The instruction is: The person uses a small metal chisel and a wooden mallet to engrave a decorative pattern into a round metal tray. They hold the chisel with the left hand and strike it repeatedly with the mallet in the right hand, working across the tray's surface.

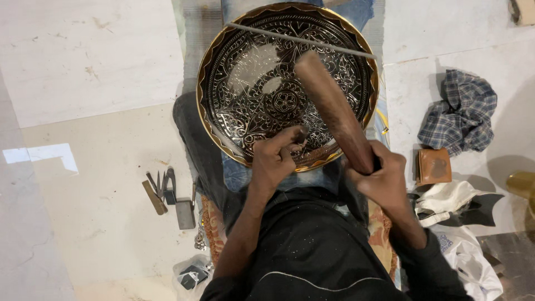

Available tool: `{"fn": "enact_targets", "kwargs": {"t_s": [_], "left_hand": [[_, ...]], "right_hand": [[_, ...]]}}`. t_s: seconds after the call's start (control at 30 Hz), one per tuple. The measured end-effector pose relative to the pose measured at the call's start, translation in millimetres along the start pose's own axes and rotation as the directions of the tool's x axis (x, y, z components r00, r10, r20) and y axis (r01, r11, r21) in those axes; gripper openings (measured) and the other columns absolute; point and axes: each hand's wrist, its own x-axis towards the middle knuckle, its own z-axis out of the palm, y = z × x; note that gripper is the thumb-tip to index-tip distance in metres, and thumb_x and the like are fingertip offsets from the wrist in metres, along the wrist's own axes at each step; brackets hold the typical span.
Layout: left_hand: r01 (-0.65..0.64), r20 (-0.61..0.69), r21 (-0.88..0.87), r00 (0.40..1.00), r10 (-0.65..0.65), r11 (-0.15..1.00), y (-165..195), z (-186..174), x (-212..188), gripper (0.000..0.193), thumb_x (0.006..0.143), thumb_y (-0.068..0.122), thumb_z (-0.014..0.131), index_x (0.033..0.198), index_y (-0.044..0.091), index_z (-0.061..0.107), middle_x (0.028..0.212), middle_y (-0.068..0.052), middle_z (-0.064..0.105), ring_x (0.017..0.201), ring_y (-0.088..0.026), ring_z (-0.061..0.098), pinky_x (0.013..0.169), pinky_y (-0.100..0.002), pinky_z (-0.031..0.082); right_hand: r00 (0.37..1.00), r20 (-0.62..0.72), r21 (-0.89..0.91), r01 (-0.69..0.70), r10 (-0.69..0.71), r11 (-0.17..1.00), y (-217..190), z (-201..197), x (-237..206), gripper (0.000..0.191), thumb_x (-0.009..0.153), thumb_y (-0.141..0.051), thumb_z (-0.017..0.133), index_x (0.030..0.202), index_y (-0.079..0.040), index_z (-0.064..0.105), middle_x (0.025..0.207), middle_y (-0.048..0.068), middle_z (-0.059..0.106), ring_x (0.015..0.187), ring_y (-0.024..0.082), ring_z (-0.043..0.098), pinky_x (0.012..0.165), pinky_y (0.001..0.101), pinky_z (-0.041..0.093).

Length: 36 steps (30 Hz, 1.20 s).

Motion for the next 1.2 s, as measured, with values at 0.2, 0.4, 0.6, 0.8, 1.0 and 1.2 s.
{"fn": "enact_targets", "kwargs": {"t_s": [0.2, 0.4, 0.6, 0.8, 1.0, 1.2], "left_hand": [[-0.040, -0.011, 0.115, 0.999, 0.041, 0.993, -1.6, 0.0, -2.4, 0.048, 0.083, -0.019, 0.048, 0.121, 0.001, 0.069, 0.112, -0.014, 0.077, 0.095, -0.023, 0.080, 0.080, -0.030, 0.067], [-0.075, -0.017, 0.212, 0.997, 0.080, 0.974, -16.1, 2.3, -5.5, 0.046, 0.083, -0.016, 0.051, 0.121, 0.002, 0.070, 0.107, -0.016, 0.078, 0.093, -0.024, 0.080, 0.073, -0.031, 0.065], [-0.038, -0.013, 0.202, 0.999, 0.041, 0.979, -24.2, 3.8, -6.8, 0.047, 0.080, -0.016, 0.054, 0.120, 0.002, 0.072, 0.099, -0.019, 0.077, 0.080, -0.024, 0.077, 0.069, -0.033, 0.063], [-0.094, -0.033, 0.169, 0.994, 0.100, 0.981, -23.2, 2.3, -9.8, 0.049, 0.079, -0.015, 0.056, 0.124, 0.002, 0.070, 0.093, -0.020, 0.076, 0.080, -0.023, 0.079, 0.066, -0.031, 0.062], [-0.054, -0.024, 0.191, 0.998, 0.060, 0.980, -15.3, 0.5, -6.0, 0.047, 0.074, -0.013, 0.057, 0.118, -0.001, 0.070, 0.089, -0.018, 0.077, 0.071, -0.019, 0.076, 0.067, -0.032, 0.062], [-0.035, -0.038, -0.081, 0.999, 0.032, 0.996, 0.9, 3.4, 0.6, 0.042, 0.094, -0.017, 0.045, 0.127, -0.001, 0.065, 0.108, -0.014, 0.077, 0.101, -0.022, 0.078, 0.091, -0.031, 0.066]], "right_hand": [[0.988, 0.109, 0.035, 0.106, -0.109, 0.994, -32.2, -29.3, 33.9, 0.032, 0.071, -0.009, 0.080, 0.100, 0.001, 0.068, 0.071, 0.006, 0.067, 0.062, 0.008, 0.059, 0.057, 0.0273, 0.048], [0.913, 0.386, -0.401, 0.293, -0.130, 0.868, -66.7, -59.1, 59.0, 0.035, 0.064, -0.009, 0.076, 0.095, 0.000, 0.061, 0.065, 0.015, 0.062, 0.056, 0.031, 0.059, 0.052, 0.0429, 0.044], [0.884, 0.454, -0.340, 0.287, -0.111, 0.896, -69.8, -51.5, 69.0, 0.040, 0.062, -0.012, 0.071, 0.095, 0.000, 0.052, 0.064, 0.022, 0.058, 0.057, 0.040, 0.062, 0.056, 0.0475, 0.048], [0.940, 0.340, -0.306, 0.147, -0.036, 0.941, -73.5, -55.6, 65.7, 0.035, 0.066, -0.013, 0.071, 0.093, 0.001, 0.054, 0.065, 0.022, 0.060, 0.058, 0.039, 0.060, 0.055, 0.0491, 0.047], [0.878, 0.472, -0.438, 0.315, -0.083, 0.842, -68.5, -56.6, 68.1, 0.046, 0.058, -0.011, 0.076, 0.100, -0.002, 0.060, 0.062, 0.019, 0.062, 0.058, 0.038, 0.062, 0.055, 0.0486, 0.044], [0.943, 0.333, -0.128, 0.056, -0.010, 0.990, -51.9, -43.2, 55.9, 0.034, 0.066, -0.004, 0.074, 0.099, -0.001, 0.067, 0.062, 0.016, 0.062, 0.052, 0.022, 0.058, 0.051, 0.0368, 0.045]]}}
